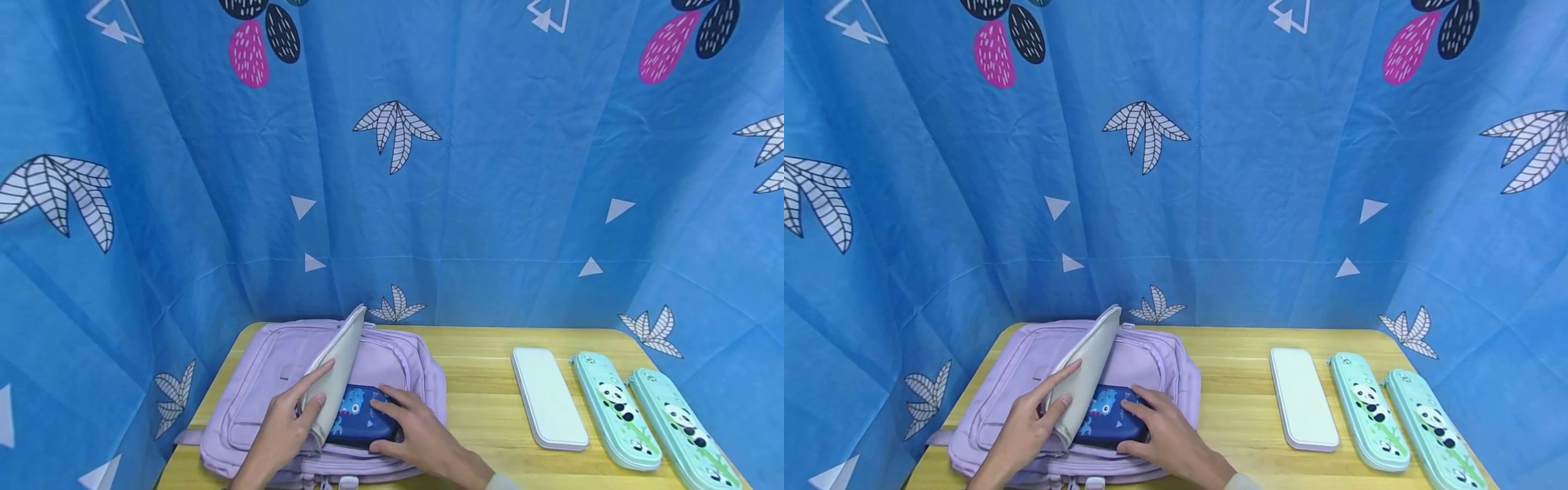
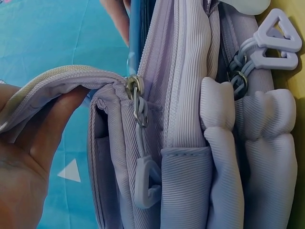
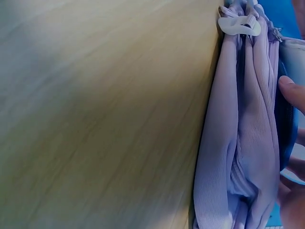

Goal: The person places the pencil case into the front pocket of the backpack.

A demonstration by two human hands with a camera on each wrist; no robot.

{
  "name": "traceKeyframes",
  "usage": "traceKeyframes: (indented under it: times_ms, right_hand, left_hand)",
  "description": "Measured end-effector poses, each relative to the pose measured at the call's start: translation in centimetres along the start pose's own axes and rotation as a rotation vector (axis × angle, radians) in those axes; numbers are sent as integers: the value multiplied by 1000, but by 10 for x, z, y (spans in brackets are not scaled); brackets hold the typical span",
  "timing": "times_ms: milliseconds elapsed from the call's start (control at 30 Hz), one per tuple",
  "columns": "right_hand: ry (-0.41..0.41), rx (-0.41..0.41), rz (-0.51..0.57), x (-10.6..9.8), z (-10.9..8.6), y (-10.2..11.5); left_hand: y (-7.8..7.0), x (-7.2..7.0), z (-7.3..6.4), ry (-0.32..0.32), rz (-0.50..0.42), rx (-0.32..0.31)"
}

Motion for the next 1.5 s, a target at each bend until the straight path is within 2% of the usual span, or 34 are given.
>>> traceKeyframes:
  times_ms: [400,767,1000,1133,1500]
  right_hand:
    - [25,-3,-9,12,13,7]
    - [22,-8,5,21,24,13]
    - [28,17,32,20,20,9]
    - [21,28,52,18,17,5]
    - [-3,11,90,12,12,0]
  left_hand:
    - [4,-1,-4,-50,-5,-10]
    - [2,-1,-5,-60,-3,-20]
    - [1,0,-6,-59,-5,-53]
    - [1,-1,-6,-72,-26,-44]
    - [8,-2,-8,-85,-91,-67]
Point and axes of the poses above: each hand's wrist, its own z-axis towards the middle knuckle, its own x-axis out of the palm, y = z × x, the point moved 3 cm from there along z, towards the middle knuckle, and after that the axes turned 4 degrees about z, right-handed, at the moved point
